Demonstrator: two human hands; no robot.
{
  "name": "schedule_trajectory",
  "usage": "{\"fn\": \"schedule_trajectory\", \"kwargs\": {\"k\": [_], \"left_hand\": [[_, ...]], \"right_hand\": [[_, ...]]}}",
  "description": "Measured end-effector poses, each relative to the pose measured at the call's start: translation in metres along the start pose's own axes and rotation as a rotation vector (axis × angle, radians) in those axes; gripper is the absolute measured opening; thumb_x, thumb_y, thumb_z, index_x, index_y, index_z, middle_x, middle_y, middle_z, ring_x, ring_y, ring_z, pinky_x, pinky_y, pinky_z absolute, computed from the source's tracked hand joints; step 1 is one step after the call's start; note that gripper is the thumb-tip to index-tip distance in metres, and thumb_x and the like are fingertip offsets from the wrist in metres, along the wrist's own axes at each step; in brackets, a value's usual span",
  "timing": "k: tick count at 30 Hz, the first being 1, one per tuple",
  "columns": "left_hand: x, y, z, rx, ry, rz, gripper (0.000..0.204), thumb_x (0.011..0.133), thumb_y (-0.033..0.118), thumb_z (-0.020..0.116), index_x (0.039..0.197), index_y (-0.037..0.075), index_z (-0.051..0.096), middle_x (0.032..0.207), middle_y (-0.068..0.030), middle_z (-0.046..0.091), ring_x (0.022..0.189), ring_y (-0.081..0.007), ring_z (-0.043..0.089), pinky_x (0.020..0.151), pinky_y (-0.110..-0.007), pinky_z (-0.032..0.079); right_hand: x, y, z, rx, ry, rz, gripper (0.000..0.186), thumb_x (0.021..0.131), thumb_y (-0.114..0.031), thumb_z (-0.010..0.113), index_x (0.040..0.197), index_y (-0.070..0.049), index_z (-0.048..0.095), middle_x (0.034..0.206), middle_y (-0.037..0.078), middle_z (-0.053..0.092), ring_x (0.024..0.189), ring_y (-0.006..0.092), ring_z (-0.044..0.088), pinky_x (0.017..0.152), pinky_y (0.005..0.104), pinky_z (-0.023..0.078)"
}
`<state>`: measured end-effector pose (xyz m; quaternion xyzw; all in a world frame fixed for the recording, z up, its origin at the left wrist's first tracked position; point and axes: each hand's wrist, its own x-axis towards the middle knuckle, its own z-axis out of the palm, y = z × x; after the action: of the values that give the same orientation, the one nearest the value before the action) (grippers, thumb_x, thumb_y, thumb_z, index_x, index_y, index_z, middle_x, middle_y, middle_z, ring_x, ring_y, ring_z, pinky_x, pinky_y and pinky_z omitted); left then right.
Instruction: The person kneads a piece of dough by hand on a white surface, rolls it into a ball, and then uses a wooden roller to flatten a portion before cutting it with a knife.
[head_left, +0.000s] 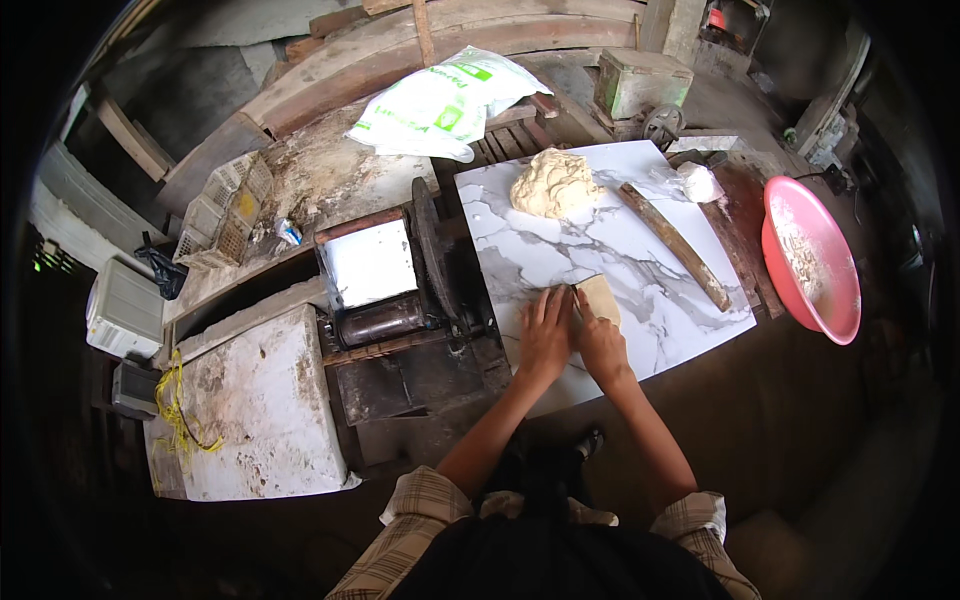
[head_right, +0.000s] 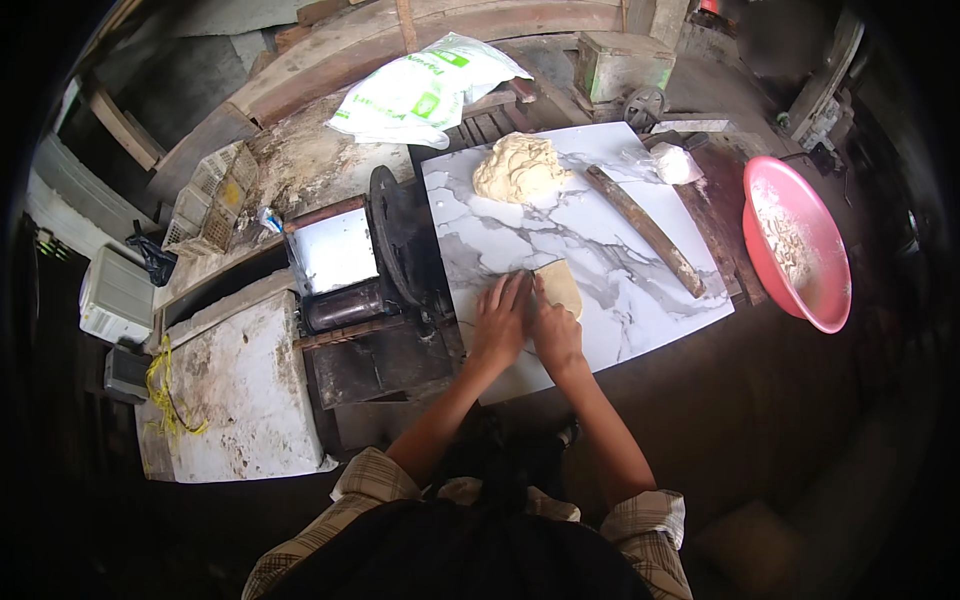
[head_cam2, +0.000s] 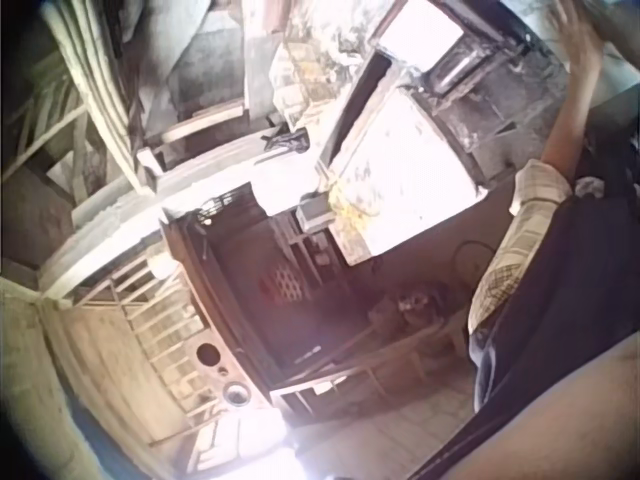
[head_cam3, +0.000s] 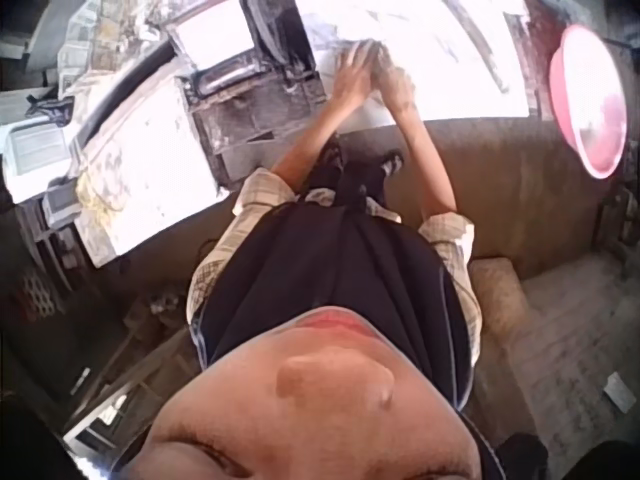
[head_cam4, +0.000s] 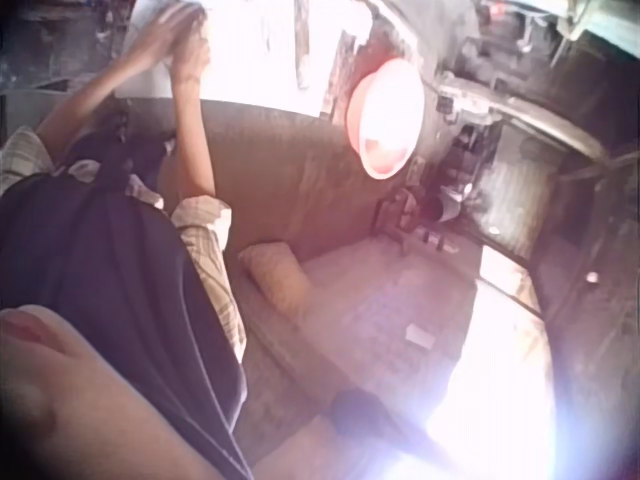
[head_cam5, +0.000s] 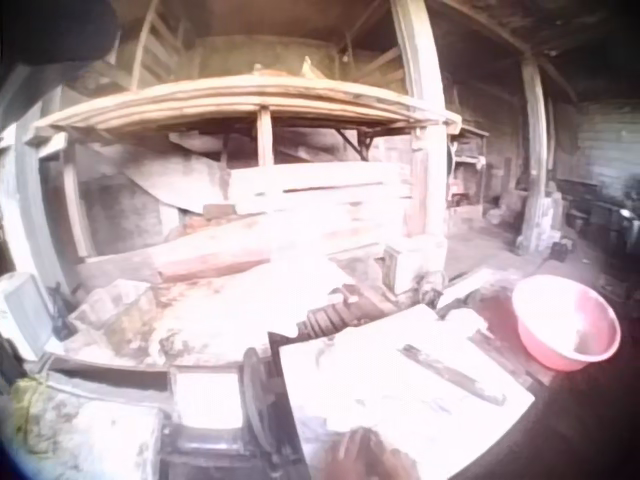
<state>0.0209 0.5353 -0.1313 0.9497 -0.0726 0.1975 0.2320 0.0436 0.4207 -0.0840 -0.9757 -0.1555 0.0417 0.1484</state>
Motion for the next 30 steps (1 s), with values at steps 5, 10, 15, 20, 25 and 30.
{"fn": "schedule_trajectory", "kwargs": {"k": [5, 10, 15, 20, 25, 30], "left_hand": [[-0.002, -0.002, 0.000, 0.064, -0.022, -0.011, 0.068, 0.077, 0.015, 0.064, 0.139, 0.006, 0.037, 0.144, -0.0093, 0.034, 0.134, -0.0299, 0.029, 0.107, -0.053, 0.025], [-0.003, -0.001, -0.003, 0.030, -0.002, 0.011, 0.065, 0.079, 0.014, 0.062, 0.139, 0.007, 0.037, 0.144, -0.0085, 0.034, 0.133, -0.0299, 0.030, 0.106, -0.053, 0.025], [-0.001, -0.001, -0.003, 0.034, -0.011, 0.014, 0.060, 0.082, 0.015, 0.059, 0.137, 0.006, 0.039, 0.143, -0.0083, 0.036, 0.132, -0.0304, 0.031, 0.106, -0.053, 0.026], [0.007, -0.001, -0.001, -0.010, 0.073, 0.013, 0.059, 0.082, 0.023, 0.063, 0.134, 0.005, 0.043, 0.135, -0.0102, 0.042, 0.122, -0.0311, 0.039, 0.100, -0.049, 0.032], [0.023, -0.008, -0.007, -0.018, 0.053, -0.002, 0.062, 0.074, 0.030, 0.072, 0.126, 0.007, 0.048, 0.125, -0.0083, 0.046, 0.111, -0.0295, 0.044, 0.093, -0.047, 0.036], [0.037, -0.008, -0.005, -0.053, 0.031, -0.063, 0.054, 0.068, 0.030, 0.078, 0.113, 0.013, 0.054, 0.113, -0.0061, 0.048, 0.105, -0.0288, 0.045, 0.088, -0.046, 0.038]], "right_hand": [[-0.008, -0.001, 0.005, -0.037, -0.012, 0.028, 0.068, 0.085, -0.012, 0.054, 0.146, -0.014, 0.024, 0.079, 0.023, 0.063, 0.072, 0.0379, 0.066, 0.061, 0.0463, 0.054], [-0.028, 0.004, 0.005, -0.027, 0.012, 0.027, 0.071, 0.083, -0.008, 0.053, 0.146, -0.015, 0.022, 0.079, 0.022, 0.063, 0.067, 0.0379, 0.066, 0.057, 0.0468, 0.054], [-0.056, 0.015, 0.011, -0.019, 0.074, 0.029, 0.074, 0.080, -0.002, 0.049, 0.147, -0.021, 0.022, 0.071, 0.022, 0.061, 0.059, 0.0394, 0.062, 0.054, 0.0509, 0.051], [-0.090, 0.019, 0.002, -0.074, 0.018, 0.055, 0.076, 0.080, -0.004, 0.052, 0.147, -0.020, 0.020, 0.074, 0.020, 0.060, 0.059, 0.0379, 0.063, 0.052, 0.0490, 0.051], [-0.087, 0.038, -0.026, 0.031, 0.049, 0.036, 0.067, 0.082, -0.003, 0.049, 0.143, -0.023, 0.032, 0.077, 0.020, 0.060, 0.065, 0.0380, 0.063, 0.058, 0.0495, 0.051], [-0.021, 0.089, -0.040, 0.153, 0.318, 0.091, 0.047, 0.086, -0.006, 0.054, 0.132, -0.015, 0.048, 0.096, 0.020, 0.059, 0.085, 0.0377, 0.060, 0.071, 0.0457, 0.051]]}}
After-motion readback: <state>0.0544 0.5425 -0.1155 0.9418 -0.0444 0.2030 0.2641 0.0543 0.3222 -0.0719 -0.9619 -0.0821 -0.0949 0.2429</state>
